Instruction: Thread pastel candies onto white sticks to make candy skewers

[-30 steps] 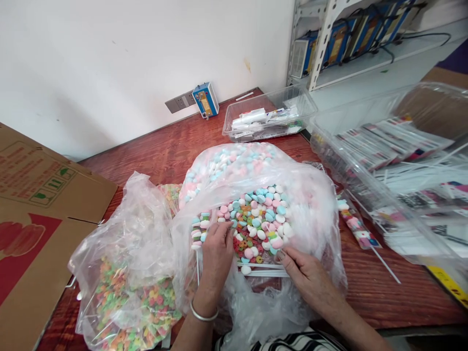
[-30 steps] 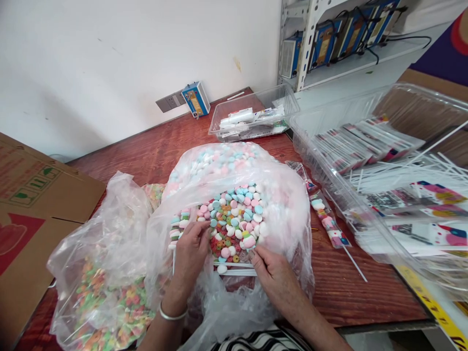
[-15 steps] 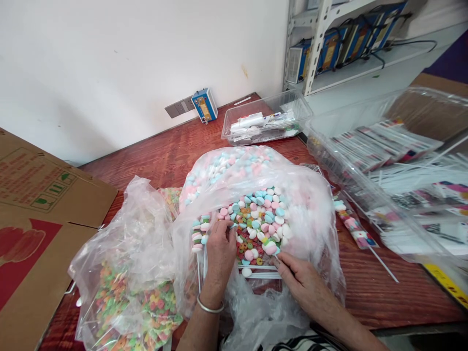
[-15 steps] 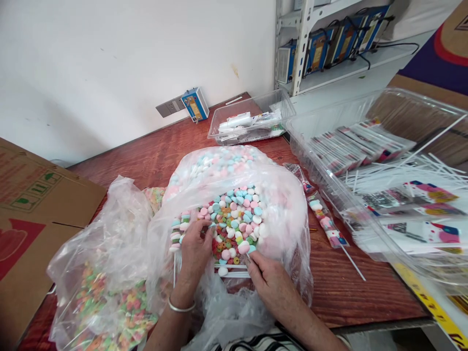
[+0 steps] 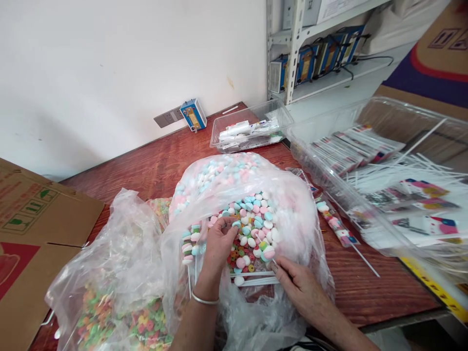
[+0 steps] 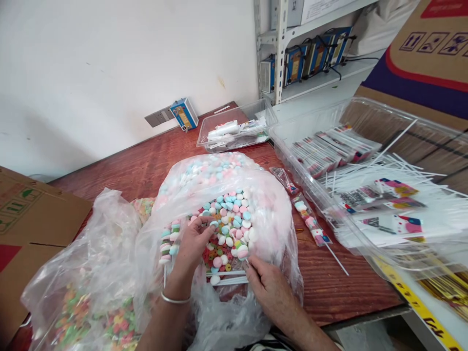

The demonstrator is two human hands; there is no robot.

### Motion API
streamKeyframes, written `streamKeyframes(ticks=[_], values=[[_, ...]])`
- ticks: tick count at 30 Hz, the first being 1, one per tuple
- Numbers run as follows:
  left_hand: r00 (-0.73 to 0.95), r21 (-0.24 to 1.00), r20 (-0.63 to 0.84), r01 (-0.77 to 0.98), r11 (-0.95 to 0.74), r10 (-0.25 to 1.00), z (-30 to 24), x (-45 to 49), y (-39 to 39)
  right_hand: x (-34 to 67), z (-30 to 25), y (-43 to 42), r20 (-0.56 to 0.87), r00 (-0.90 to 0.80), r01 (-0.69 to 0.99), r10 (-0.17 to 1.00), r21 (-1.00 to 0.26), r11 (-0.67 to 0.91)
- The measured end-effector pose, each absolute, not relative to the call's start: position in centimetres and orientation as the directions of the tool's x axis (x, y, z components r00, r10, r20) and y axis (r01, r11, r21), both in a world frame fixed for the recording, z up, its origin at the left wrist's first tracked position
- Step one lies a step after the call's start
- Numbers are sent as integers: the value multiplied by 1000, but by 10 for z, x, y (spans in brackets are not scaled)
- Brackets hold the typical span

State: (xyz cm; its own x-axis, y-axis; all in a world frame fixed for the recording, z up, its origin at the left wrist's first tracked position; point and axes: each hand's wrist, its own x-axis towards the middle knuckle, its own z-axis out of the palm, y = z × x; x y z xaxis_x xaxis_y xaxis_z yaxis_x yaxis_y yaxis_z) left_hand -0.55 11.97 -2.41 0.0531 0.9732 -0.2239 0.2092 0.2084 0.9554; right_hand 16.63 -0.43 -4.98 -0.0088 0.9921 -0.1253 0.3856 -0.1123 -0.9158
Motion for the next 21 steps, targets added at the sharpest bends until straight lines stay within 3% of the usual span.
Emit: streamKeyframes(ticks=[3, 6, 10, 13, 18, 21], values=[[8, 909, 1, 417, -4, 1000, -24, 2, 121, 168, -51, -4, -115, 3, 363, 993, -925, -108], [94, 767, 290, 572, -290, 952, -27, 14, 128, 167, -52, -3, -118, -10, 356, 993, -928, -106], [286, 577, 397, 661, -480, 872, -34, 25, 138, 167, -53, -1, -121, -20, 378, 992, -920, -105], [297, 535, 379, 702, -470, 876, -40, 24, 139, 168, -53, 0, -127, -35, 417, 991, -903, -101], [115, 596, 289, 755, -273, 950, -46, 16, 143, 169, -56, 1, -156, -70, 464, 985, -879, -106], [75, 553, 249, 808, -205, 966, -45, 17, 147, 169, -58, 3, -155, -79, 462, 985, -881, -102]])
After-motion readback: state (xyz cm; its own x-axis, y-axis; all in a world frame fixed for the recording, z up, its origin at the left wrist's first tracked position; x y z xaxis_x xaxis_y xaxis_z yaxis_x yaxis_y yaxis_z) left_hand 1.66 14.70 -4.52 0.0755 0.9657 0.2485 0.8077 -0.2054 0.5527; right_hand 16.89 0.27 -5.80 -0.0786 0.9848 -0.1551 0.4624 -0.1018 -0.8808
